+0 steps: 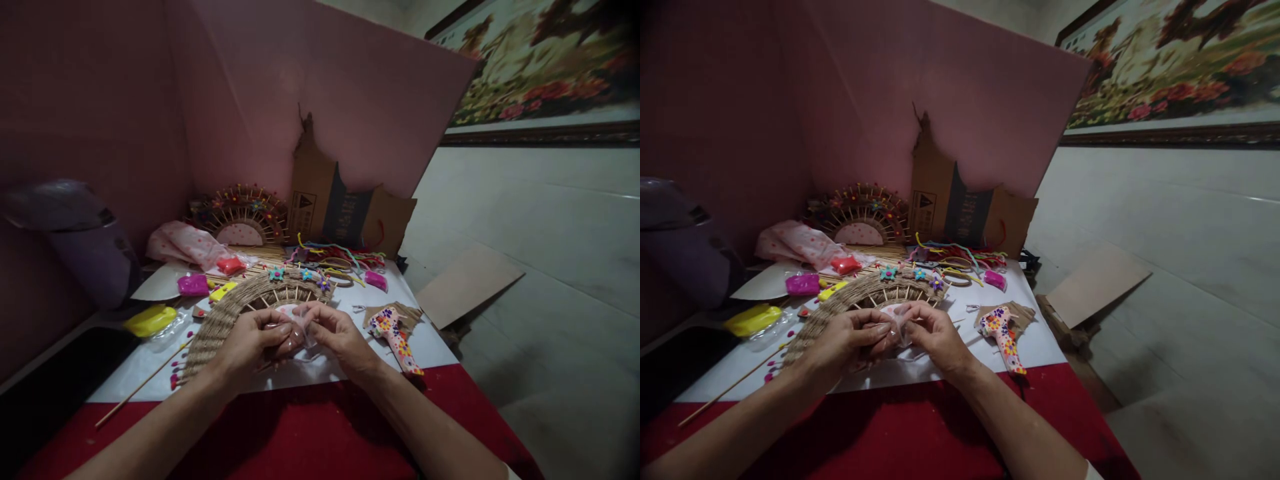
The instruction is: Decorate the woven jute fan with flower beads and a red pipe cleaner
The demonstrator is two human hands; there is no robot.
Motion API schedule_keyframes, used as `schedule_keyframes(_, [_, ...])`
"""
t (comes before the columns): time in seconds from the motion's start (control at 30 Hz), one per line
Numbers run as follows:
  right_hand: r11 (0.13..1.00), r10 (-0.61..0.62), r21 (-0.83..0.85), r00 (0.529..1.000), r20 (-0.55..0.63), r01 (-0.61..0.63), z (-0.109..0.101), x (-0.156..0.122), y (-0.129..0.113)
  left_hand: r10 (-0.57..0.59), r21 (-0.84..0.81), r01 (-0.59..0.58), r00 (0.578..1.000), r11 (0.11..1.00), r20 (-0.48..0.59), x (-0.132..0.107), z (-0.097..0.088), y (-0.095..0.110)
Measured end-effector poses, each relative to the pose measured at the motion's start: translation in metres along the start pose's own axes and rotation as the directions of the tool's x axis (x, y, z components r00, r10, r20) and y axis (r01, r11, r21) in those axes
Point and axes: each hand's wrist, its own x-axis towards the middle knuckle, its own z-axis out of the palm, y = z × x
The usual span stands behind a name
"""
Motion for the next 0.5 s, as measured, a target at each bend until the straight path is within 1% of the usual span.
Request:
schedule_keyframes(0.1, [0.993,0.024,0.119,0.984,-0.176,-0.003,-0.004,0.003,-0.002,0.022,-0.028,-0.023,1.0,0.999,-0.018,0.001,0.001,0.001])
schedule_keyframes(0.17, [0.978,0.017,0.203,0.961,-0.277,0.041,-0.009,0.005,-0.006,0.038,-0.036,-0.039,0.999,0.999,-0.032,0.0,0.001,0.002])
schedule_keyframes(0.23, [0.967,-0.018,0.234,0.941,-0.338,0.103,-0.014,0.006,-0.012,0.052,-0.022,-0.053,0.998,0.998,-0.047,-0.001,0.002,0.004])
schedule_keyframes(0.27, [0.968,-0.037,0.221,0.935,-0.354,0.122,-0.015,0.005,-0.014,0.058,-0.009,-0.058,0.997,0.998,-0.057,-0.002,0.003,0.005])
schedule_keyframes(0.3, [0.973,-0.054,0.192,0.931,-0.36,0.131,-0.016,0.005,-0.016,0.065,0.003,-0.065,0.996,0.998,-0.065,-0.003,0.004,0.007])
schedule_keyframes(0.37, [0.987,-0.057,0.123,0.94,-0.336,0.104,-0.015,0.003,-0.018,0.08,0.026,-0.078,0.994,0.997,-0.079,-0.005,0.005,0.009])
schedule_keyframes(0.5, [0.999,0.001,0.035,0.979,-0.202,0.006,-0.011,-0.001,-0.016,0.088,0.047,-0.083,0.989,0.995,-0.116,-0.006,0.006,0.012])
